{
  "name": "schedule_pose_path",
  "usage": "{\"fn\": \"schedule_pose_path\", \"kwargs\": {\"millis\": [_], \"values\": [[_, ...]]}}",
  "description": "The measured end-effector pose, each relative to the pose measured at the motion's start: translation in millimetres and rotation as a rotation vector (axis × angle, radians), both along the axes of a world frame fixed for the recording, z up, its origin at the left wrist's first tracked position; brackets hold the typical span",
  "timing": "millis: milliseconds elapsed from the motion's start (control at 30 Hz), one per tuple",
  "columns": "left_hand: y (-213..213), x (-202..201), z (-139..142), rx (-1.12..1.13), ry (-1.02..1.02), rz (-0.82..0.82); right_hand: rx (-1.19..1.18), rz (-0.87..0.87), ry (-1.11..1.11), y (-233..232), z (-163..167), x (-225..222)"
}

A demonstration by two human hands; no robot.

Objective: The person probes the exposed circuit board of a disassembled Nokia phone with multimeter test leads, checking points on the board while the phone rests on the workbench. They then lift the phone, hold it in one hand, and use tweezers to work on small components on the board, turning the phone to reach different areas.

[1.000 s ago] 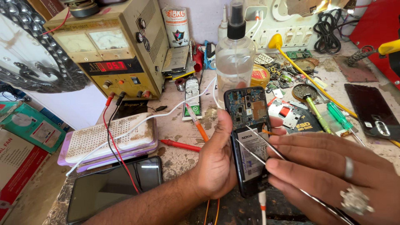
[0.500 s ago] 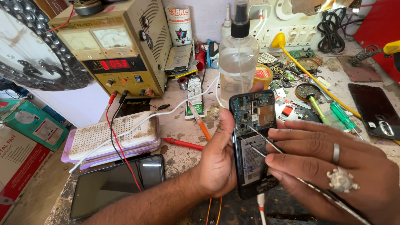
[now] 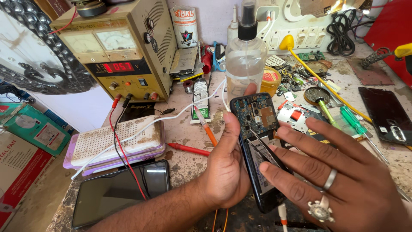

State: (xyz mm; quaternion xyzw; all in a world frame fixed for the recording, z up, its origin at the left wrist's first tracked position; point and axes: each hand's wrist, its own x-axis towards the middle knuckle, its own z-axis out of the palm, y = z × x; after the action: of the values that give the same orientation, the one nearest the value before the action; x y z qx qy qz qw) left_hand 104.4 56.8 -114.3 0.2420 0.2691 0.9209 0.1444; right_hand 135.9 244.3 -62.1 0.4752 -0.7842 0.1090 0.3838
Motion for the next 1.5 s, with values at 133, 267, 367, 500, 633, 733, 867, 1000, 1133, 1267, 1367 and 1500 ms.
{"fn": "schedule_pose_path", "kwargs": {"millis": [133, 267, 367, 500, 633, 733, 867, 1000, 1133, 1267, 1367, 1500], "values": [[3.0, 3.1, 3.2, -0.002, -0.049, 0.058, 0.052, -0.035, 0.082, -0.1, -3.4, 0.9], [3.7, 4.0, 5.9, 0.007, -0.012, 0.09, 0.099, -0.091, 0.149, -2.8, -7.3, 2.0], [3.7, 4.7, 6.0, -0.024, -0.026, 0.111, 0.128, -0.114, 0.192, -3.9, -9.3, 2.7], [2.7, 4.3, 3.9, -0.034, -0.027, 0.072, 0.148, -0.116, 0.206, -4.0, -13.0, 4.1], [2.3, 4.7, 0.8, -0.039, -0.014, 0.039, 0.176, -0.11, 0.267, -4.8, -16.4, 3.8], [3.6, 4.5, 0.0, -0.039, 0.006, 0.043, 0.173, -0.127, 0.299, -7.3, -18.5, 5.1], [2.4, 2.5, 1.3, -0.033, -0.004, 0.033, 0.165, -0.099, 0.274, -6.6, -17.5, 3.2], [-6.7, -2.7, 2.5, -0.073, -0.03, -0.003, 0.142, -0.052, 0.212, -4.7, -14.9, -1.7], [-11.6, -5.6, 0.9, -0.108, 0.042, 0.025, 0.182, -0.03, 0.25, -5.9, -12.2, -4.4], [-16.7, -10.1, 2.0, -0.15, 0.065, 0.02, 0.191, -0.009, 0.26, -3.9, -9.8, -7.0], [-17.0, -10.3, 3.4, -0.189, 0.067, 0.03, 0.187, 0.0, 0.259, -1.0, -10.2, -7.5], [-15.8, -9.8, 5.4, -0.214, 0.038, 0.017, 0.165, -0.025, 0.271, -1.8, -13.2, -4.3]]}}
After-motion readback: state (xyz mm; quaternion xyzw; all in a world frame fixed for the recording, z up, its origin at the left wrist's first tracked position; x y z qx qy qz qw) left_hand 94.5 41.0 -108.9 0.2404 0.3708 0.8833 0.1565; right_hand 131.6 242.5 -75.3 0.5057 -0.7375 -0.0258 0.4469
